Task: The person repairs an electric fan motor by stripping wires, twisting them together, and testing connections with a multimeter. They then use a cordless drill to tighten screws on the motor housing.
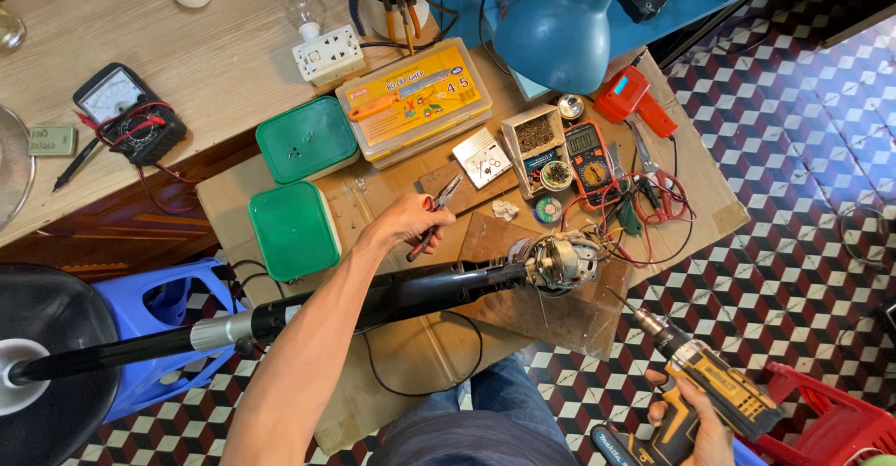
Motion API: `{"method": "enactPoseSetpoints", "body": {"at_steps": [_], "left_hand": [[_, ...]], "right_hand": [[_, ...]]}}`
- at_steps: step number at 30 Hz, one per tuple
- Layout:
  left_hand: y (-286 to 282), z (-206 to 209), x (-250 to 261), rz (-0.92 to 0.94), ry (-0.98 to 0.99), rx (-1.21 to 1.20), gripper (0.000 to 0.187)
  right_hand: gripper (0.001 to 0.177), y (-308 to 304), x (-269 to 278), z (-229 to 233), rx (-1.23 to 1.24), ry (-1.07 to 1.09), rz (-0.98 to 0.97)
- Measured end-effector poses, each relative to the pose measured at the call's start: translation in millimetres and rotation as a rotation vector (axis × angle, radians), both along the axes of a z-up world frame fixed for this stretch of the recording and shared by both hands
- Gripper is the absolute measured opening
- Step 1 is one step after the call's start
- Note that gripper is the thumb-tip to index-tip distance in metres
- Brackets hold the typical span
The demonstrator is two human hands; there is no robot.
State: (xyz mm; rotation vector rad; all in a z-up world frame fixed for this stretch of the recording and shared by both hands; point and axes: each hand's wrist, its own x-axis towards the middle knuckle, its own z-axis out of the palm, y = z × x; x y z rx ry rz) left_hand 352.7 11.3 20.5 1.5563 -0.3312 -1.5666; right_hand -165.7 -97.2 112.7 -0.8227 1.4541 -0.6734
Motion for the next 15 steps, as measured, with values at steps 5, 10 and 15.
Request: {"method": "enactPoseSetpoints", "body": {"at_steps": [5, 10, 15], "left_hand": [[-33, -55, 21, -0.021, -0.025, 0.162, 0.02], [-60, -83, 21, -0.016, -0.055, 0.118, 0.02], [-81, -118, 14, -0.129, -0.389, 0.028, 0.02]], "right_hand": [[0.038, -13, -1, -39, 0.071, -0.04, 0.026], [0.04, -17, 6, -47, 0.098, 0.059, 0.018], [0.043, -13, 11, -52, 0.148, 0.107, -0.026]]}}
